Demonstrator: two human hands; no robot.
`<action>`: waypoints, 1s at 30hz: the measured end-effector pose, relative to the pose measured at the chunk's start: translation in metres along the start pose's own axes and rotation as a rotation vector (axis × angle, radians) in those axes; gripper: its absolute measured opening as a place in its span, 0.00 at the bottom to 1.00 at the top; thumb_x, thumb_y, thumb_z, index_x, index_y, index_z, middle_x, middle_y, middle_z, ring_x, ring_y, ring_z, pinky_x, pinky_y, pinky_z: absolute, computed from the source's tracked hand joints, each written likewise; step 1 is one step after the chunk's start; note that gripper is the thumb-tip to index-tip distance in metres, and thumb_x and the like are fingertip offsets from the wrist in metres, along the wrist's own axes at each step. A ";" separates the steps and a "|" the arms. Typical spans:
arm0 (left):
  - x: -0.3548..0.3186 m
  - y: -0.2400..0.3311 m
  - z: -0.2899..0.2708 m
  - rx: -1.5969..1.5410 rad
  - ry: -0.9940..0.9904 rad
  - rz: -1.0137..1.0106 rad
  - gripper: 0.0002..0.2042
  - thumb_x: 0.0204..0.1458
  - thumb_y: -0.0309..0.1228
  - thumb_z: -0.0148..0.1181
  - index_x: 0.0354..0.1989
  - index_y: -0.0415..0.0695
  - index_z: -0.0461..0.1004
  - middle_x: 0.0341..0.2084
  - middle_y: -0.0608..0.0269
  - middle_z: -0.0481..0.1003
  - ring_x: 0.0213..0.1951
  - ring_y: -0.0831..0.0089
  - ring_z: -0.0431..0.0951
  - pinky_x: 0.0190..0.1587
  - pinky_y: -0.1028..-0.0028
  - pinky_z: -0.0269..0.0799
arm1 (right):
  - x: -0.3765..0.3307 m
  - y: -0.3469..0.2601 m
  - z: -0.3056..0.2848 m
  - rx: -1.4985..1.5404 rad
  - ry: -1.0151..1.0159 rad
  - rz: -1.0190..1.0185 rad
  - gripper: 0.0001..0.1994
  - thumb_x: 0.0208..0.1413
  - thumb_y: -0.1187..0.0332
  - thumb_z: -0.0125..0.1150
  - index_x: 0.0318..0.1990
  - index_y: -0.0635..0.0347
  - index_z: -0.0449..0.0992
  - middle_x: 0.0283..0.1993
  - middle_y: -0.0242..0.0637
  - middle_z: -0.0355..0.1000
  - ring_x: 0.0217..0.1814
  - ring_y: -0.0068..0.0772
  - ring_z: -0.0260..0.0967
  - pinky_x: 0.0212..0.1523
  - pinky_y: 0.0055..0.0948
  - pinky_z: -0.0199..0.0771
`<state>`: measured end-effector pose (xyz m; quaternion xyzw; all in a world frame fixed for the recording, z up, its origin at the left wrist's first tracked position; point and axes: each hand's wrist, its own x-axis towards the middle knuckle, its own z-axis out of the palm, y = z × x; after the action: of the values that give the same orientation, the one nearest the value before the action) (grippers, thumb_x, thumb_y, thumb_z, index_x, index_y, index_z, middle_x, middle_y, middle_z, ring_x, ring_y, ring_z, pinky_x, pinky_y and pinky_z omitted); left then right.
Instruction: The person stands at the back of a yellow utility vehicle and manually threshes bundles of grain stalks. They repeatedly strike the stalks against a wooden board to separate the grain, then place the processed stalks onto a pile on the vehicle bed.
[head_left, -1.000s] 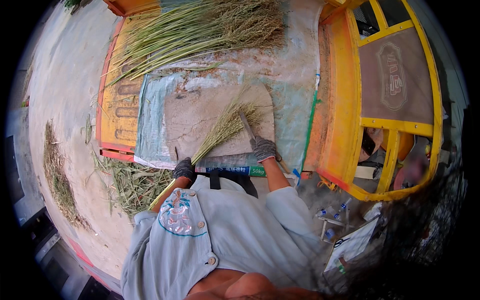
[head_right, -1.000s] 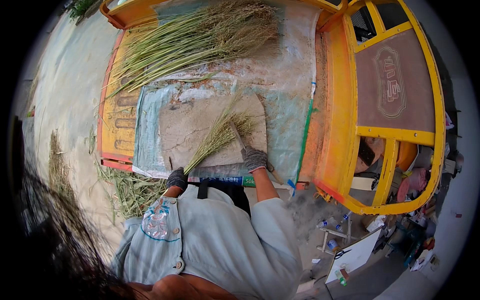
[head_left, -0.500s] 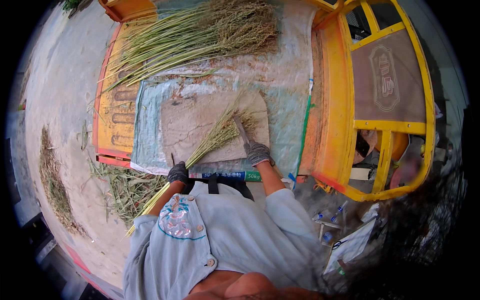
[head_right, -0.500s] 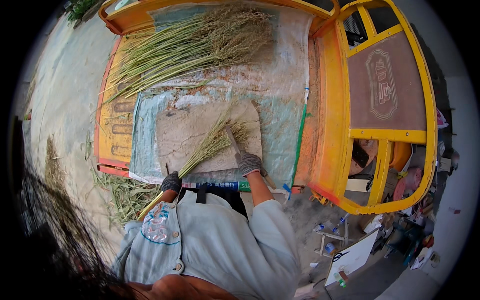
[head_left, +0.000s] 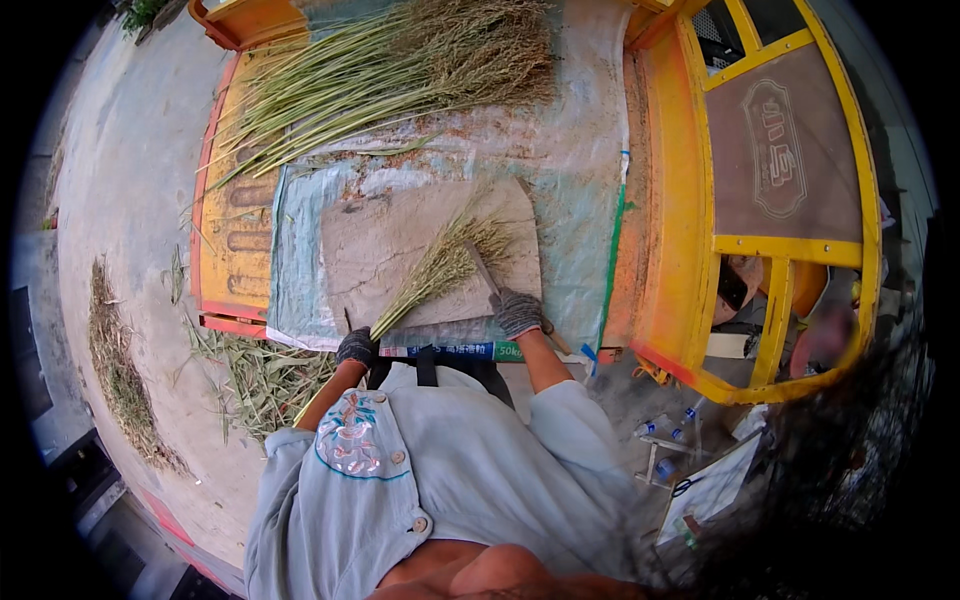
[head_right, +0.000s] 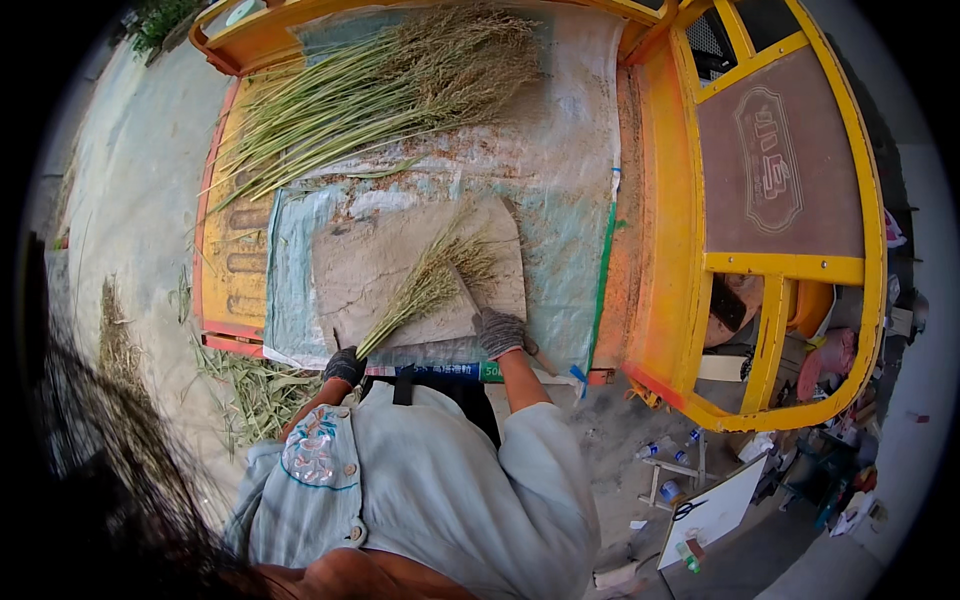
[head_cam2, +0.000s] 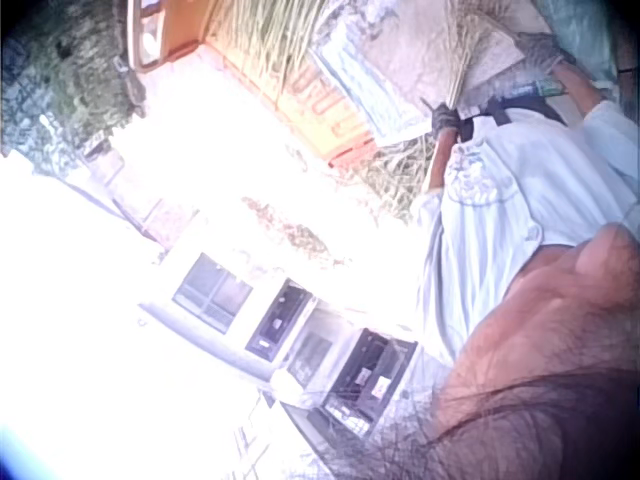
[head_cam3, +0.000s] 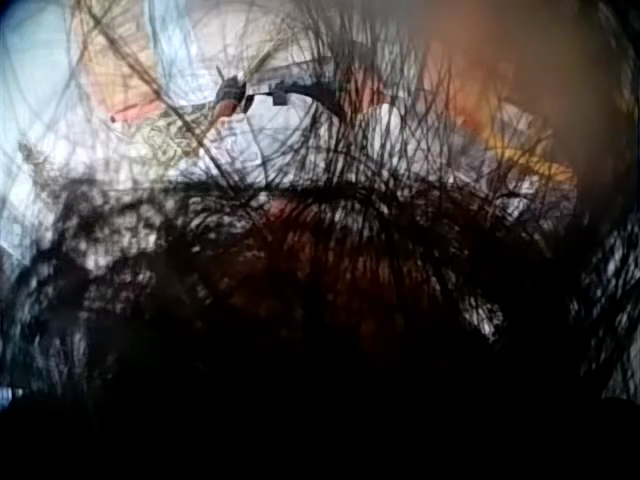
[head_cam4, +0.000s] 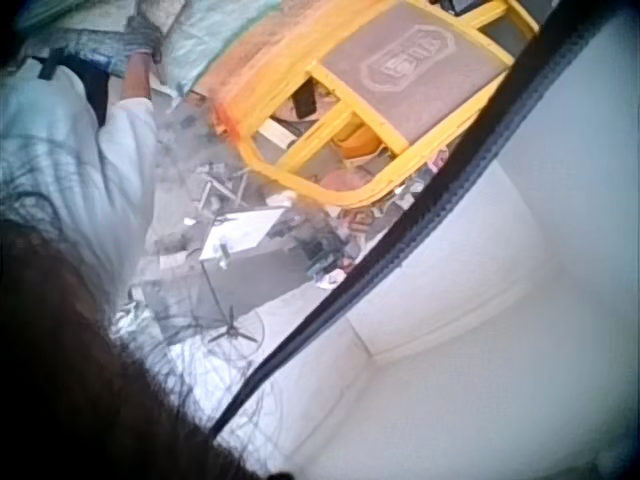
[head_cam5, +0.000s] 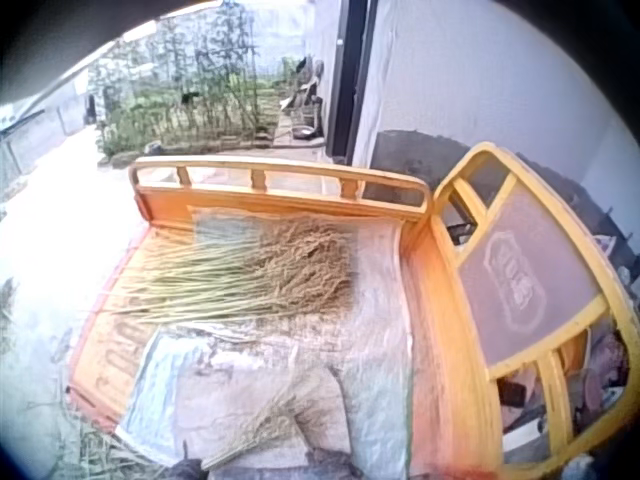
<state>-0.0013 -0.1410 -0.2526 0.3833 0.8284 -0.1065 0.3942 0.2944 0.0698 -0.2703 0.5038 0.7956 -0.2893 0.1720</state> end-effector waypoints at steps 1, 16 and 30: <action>0.004 -0.004 0.002 -0.017 0.007 0.039 0.13 0.47 0.40 0.51 0.36 0.46 0.73 0.33 0.46 0.75 0.39 0.50 0.74 0.41 0.56 0.70 | 0.009 0.019 -0.029 -0.021 -0.053 0.037 0.21 0.58 0.51 0.41 0.43 0.59 0.71 0.35 0.52 0.74 0.39 0.52 0.72 0.41 0.50 0.69; -0.013 -0.039 0.007 0.035 -0.113 0.100 0.16 0.44 0.43 0.57 0.35 0.45 0.75 0.32 0.46 0.75 0.37 0.49 0.74 0.40 0.57 0.70 | 0.003 -0.054 0.006 -0.096 0.000 -0.369 0.15 0.54 0.55 0.46 0.31 0.53 0.76 0.29 0.40 0.75 0.34 0.43 0.74 0.35 0.48 0.68; -0.062 -0.030 -0.051 0.100 -0.172 -0.211 0.16 0.48 0.41 0.51 0.45 0.52 0.72 0.41 0.49 0.74 0.45 0.55 0.74 0.46 0.58 0.69 | 0.068 -0.012 -0.020 -0.103 -0.004 -0.309 0.18 0.55 0.51 0.46 0.37 0.55 0.75 0.34 0.45 0.75 0.38 0.47 0.73 0.39 0.47 0.70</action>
<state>-0.0272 -0.1710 -0.1772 0.3028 0.8208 -0.2209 0.4310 0.2546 0.1264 -0.2897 0.3655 0.8769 -0.2722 0.1526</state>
